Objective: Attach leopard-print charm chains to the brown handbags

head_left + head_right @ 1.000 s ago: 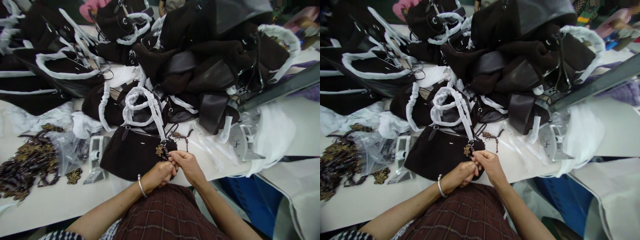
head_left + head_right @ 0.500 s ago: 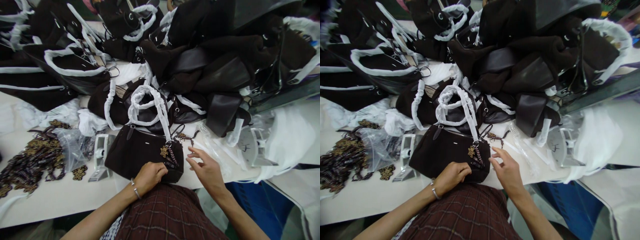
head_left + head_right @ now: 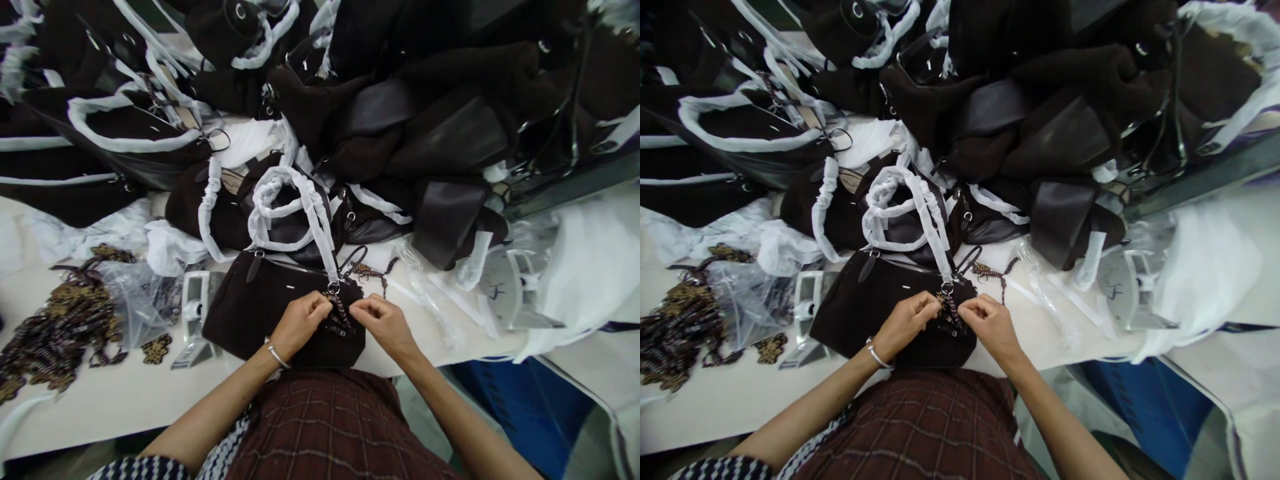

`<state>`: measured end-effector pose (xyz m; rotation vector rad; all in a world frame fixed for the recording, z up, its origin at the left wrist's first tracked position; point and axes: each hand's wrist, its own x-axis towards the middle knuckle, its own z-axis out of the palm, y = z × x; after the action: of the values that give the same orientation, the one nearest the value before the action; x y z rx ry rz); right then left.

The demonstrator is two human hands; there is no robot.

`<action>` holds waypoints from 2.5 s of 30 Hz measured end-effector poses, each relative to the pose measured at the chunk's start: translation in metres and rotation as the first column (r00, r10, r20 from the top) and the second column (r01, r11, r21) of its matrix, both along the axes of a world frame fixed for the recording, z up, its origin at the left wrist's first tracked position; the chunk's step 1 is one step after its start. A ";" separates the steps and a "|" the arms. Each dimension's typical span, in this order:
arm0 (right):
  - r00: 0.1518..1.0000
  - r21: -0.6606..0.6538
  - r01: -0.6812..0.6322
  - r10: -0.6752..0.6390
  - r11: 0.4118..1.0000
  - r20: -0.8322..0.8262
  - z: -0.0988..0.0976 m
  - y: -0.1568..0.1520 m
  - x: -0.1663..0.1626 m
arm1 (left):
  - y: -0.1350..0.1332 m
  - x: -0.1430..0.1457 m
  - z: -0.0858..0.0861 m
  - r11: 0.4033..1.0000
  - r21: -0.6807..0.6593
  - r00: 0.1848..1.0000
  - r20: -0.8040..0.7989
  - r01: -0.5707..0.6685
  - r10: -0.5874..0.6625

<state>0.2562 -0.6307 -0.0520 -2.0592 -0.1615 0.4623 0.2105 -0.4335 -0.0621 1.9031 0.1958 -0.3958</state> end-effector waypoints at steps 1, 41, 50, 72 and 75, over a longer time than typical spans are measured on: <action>0.997 0.028 0.070 -0.069 0.997 -0.026 -0.006 0.001 0.002 | -0.001 0.004 -0.004 0.996 0.081 0.997 0.067 -0.048 0.043; 0.947 -0.161 -0.018 0.069 0.987 0.314 -0.024 0.022 -0.010 | -0.002 -0.001 -0.042 0.958 -0.181 0.973 -0.108 -0.223 0.206; 0.957 -0.175 0.000 0.051 0.985 0.285 -0.033 0.020 -0.008 | -0.005 0.001 -0.032 0.973 -0.043 0.974 -0.027 -0.225 0.224; 0.984 -0.217 -0.124 0.148 0.968 0.100 -0.041 0.023 0.003 | -0.004 0.003 -0.043 0.969 -0.143 0.979 -0.048 -0.203 0.199; 0.987 -0.215 -0.120 0.140 0.969 0.080 -0.041 0.024 0.004 | -0.005 0.003 -0.045 0.967 -0.165 0.981 -0.056 -0.193 0.187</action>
<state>0.2602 -0.6071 -0.0930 -2.2883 -0.3185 0.4791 0.2132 -0.4385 -0.1072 1.6926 0.3574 -0.3103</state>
